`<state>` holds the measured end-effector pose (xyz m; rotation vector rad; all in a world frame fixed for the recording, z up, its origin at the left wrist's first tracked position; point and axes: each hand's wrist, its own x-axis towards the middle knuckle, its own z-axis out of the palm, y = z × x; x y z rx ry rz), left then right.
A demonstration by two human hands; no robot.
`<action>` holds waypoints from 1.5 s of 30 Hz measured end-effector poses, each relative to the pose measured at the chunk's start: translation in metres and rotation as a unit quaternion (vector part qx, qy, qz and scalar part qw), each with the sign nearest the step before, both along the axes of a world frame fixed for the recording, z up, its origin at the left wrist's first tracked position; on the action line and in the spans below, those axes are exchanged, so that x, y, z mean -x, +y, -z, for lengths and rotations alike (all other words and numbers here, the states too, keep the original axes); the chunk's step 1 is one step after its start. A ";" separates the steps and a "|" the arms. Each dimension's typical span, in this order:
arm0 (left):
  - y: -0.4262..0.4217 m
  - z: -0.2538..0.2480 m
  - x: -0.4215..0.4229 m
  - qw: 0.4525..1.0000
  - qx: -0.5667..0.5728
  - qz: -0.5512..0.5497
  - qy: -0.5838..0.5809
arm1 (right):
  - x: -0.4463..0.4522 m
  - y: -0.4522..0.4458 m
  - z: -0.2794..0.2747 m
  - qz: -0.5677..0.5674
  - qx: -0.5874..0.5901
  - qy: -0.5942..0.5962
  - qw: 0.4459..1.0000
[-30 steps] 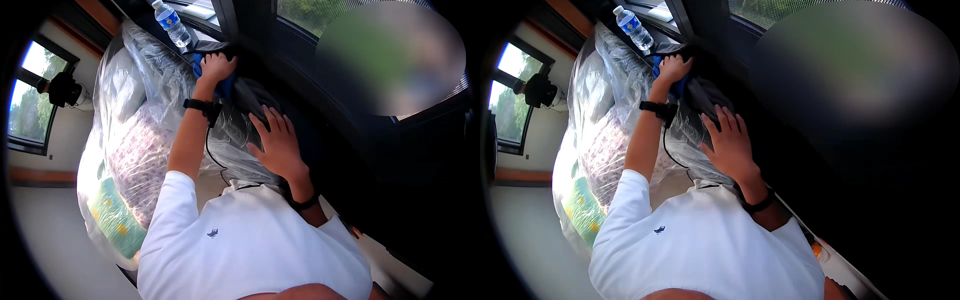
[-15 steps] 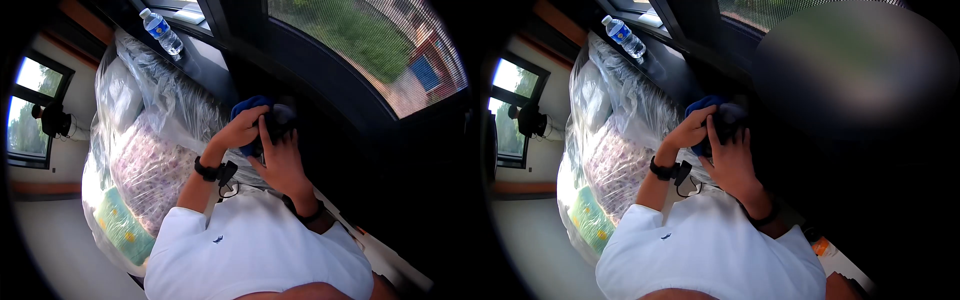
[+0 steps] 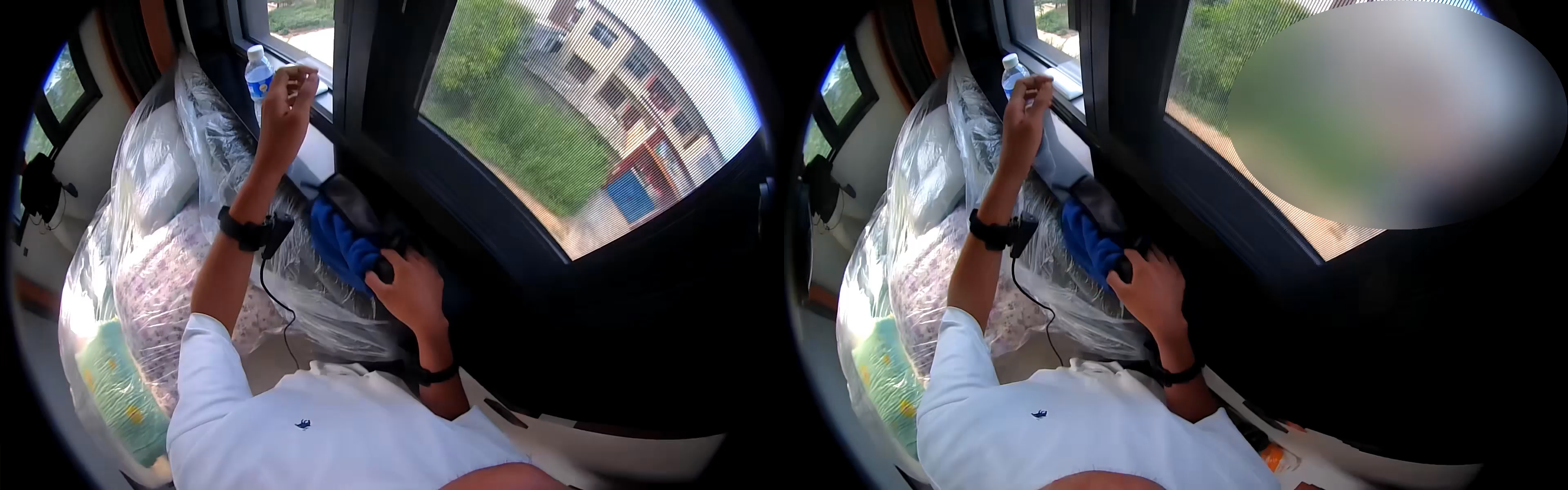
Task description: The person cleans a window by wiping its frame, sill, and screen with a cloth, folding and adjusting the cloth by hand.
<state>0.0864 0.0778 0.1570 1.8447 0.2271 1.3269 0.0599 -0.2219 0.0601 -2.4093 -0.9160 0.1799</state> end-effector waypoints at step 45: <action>-0.026 -0.171 -0.042 0.639 0.361 0.589 -0.338 | 0.003 -0.007 0.040 0.126 -0.017 -0.343 0.931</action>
